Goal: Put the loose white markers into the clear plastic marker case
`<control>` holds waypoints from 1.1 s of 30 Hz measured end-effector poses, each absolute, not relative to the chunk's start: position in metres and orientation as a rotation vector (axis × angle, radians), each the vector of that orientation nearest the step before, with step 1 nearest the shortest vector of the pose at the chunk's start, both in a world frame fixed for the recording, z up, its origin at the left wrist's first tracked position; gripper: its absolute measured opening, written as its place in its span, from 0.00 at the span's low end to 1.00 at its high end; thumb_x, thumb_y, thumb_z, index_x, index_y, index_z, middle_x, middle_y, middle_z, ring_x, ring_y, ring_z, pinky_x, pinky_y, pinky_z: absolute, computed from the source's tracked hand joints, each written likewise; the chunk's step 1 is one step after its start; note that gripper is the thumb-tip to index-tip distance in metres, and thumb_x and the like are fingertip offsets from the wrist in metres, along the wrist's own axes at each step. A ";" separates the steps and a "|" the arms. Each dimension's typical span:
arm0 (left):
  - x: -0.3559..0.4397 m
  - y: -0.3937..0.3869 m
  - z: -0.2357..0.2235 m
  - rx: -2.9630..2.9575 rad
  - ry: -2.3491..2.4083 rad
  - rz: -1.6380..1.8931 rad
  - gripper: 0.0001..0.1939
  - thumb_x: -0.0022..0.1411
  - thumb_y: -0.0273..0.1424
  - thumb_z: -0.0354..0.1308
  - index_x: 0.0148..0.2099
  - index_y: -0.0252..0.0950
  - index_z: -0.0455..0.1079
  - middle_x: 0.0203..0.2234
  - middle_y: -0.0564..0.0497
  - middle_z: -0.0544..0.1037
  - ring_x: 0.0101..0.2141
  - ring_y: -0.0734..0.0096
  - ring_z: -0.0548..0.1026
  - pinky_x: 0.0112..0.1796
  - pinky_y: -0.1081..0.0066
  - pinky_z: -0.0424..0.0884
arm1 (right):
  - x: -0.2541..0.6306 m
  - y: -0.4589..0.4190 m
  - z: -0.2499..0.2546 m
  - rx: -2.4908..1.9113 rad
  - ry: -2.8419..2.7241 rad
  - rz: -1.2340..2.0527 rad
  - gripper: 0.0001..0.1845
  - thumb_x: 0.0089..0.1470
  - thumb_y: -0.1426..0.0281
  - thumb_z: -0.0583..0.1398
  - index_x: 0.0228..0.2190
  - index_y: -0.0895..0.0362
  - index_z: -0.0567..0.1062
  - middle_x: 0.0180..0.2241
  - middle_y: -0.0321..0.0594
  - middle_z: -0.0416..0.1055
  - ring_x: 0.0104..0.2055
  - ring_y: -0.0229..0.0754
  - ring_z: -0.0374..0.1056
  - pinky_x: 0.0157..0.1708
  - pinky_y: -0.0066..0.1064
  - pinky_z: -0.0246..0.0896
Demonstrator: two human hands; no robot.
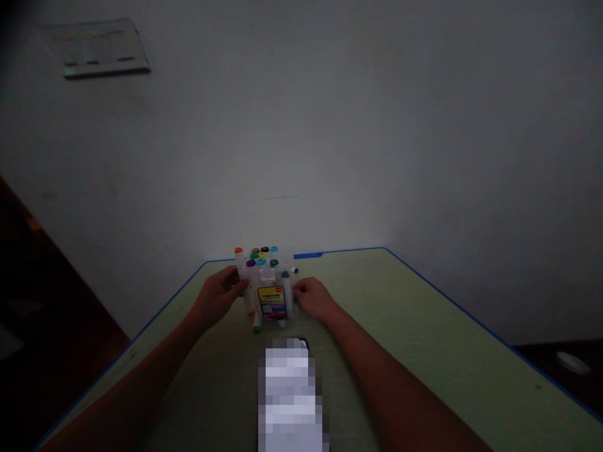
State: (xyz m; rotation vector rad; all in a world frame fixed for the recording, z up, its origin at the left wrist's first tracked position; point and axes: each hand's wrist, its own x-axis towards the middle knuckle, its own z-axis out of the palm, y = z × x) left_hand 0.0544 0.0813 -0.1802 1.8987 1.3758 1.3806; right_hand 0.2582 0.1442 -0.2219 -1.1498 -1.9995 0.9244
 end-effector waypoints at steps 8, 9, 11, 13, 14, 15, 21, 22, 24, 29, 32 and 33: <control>0.053 0.083 -0.184 1.895 1.362 1.371 0.15 0.54 0.35 0.53 0.43 0.32 0.68 0.35 0.44 0.75 0.31 0.66 0.74 0.31 0.65 0.73 | 0.259 0.143 -0.221 -1.159 -2.008 0.914 0.11 0.45 0.72 0.56 0.25 0.61 0.79 0.23 0.41 0.74 0.29 0.42 0.67 0.32 0.28 0.62; 0.053 0.084 -0.184 1.888 1.348 1.375 0.15 0.54 0.35 0.53 0.43 0.32 0.68 0.35 0.44 0.75 0.31 0.65 0.74 0.31 0.65 0.73 | 0.258 0.144 -0.221 -1.161 -2.008 0.904 0.11 0.45 0.72 0.56 0.25 0.61 0.79 0.22 0.40 0.74 0.29 0.42 0.67 0.31 0.28 0.62; 0.053 0.084 -0.185 1.874 1.322 1.380 0.15 0.54 0.35 0.53 0.43 0.32 0.68 0.35 0.44 0.75 0.32 0.65 0.74 0.31 0.65 0.73 | 0.258 0.144 -0.222 -1.160 -2.005 0.895 0.11 0.45 0.72 0.56 0.24 0.61 0.79 0.22 0.40 0.74 0.28 0.41 0.67 0.31 0.28 0.61; 0.053 0.084 -0.185 1.866 1.302 1.385 0.15 0.54 0.35 0.53 0.43 0.32 0.67 0.34 0.45 0.75 0.32 0.65 0.74 0.30 0.65 0.73 | 0.258 0.144 -0.222 -1.154 -2.001 0.903 0.11 0.45 0.72 0.56 0.24 0.61 0.79 0.21 0.39 0.74 0.28 0.41 0.67 0.31 0.28 0.62; 0.053 0.084 -0.185 1.867 1.301 1.388 0.16 0.54 0.35 0.54 0.43 0.32 0.67 0.34 0.45 0.75 0.32 0.65 0.74 0.30 0.66 0.73 | 0.258 0.144 -0.222 -1.150 -2.001 0.909 0.11 0.45 0.72 0.56 0.24 0.61 0.79 0.21 0.39 0.74 0.28 0.41 0.67 0.31 0.28 0.62; 0.053 0.084 -0.185 1.870 1.306 1.392 0.16 0.54 0.35 0.54 0.43 0.32 0.67 0.33 0.45 0.75 0.32 0.65 0.74 0.30 0.66 0.73 | 0.258 0.144 -0.222 -1.149 -1.999 0.913 0.11 0.45 0.72 0.56 0.24 0.61 0.79 0.21 0.39 0.74 0.28 0.41 0.67 0.31 0.28 0.62; 0.052 0.085 -0.186 1.861 1.314 1.398 0.16 0.54 0.36 0.54 0.42 0.32 0.67 0.33 0.45 0.75 0.31 0.66 0.73 0.31 0.66 0.73 | 0.259 0.144 -0.221 -1.165 -1.989 0.922 0.10 0.44 0.72 0.57 0.24 0.61 0.79 0.22 0.40 0.74 0.29 0.42 0.68 0.32 0.28 0.62; 0.052 0.085 -0.186 1.855 1.308 1.391 0.16 0.54 0.36 0.54 0.42 0.32 0.67 0.33 0.45 0.75 0.31 0.66 0.74 0.31 0.66 0.73 | 0.259 0.144 -0.221 -1.166 -1.990 0.921 0.10 0.44 0.72 0.57 0.24 0.61 0.79 0.22 0.40 0.74 0.29 0.42 0.68 0.32 0.28 0.62; 0.052 0.084 -0.186 1.852 1.310 1.385 0.16 0.54 0.36 0.54 0.43 0.32 0.67 0.34 0.45 0.75 0.31 0.66 0.74 0.31 0.66 0.72 | 0.259 0.144 -0.221 -1.165 -1.990 0.920 0.10 0.44 0.72 0.56 0.24 0.61 0.78 0.22 0.40 0.74 0.29 0.42 0.68 0.31 0.27 0.62; 0.054 0.084 -0.187 1.857 1.313 1.358 0.15 0.54 0.35 0.53 0.42 0.32 0.67 0.35 0.45 0.75 0.31 0.66 0.74 0.30 0.68 0.72 | 0.259 0.143 -0.221 -1.149 -2.014 0.942 0.11 0.45 0.73 0.55 0.23 0.62 0.78 0.22 0.40 0.74 0.29 0.42 0.68 0.31 0.27 0.61; 0.054 0.085 -0.189 1.857 1.321 1.349 0.15 0.54 0.34 0.53 0.43 0.32 0.67 0.36 0.45 0.75 0.32 0.66 0.74 0.30 0.69 0.71 | 0.258 0.144 -0.223 -1.166 -2.016 0.900 0.12 0.46 0.74 0.54 0.26 0.61 0.78 0.25 0.41 0.75 0.31 0.42 0.68 0.33 0.28 0.62; 0.053 0.086 -0.189 1.855 1.329 1.355 0.15 0.54 0.34 0.53 0.43 0.32 0.67 0.36 0.45 0.75 0.32 0.66 0.74 0.29 0.69 0.71 | 0.258 0.145 -0.224 -1.184 -2.009 0.866 0.12 0.46 0.74 0.54 0.27 0.61 0.78 0.27 0.41 0.75 0.32 0.42 0.68 0.34 0.28 0.62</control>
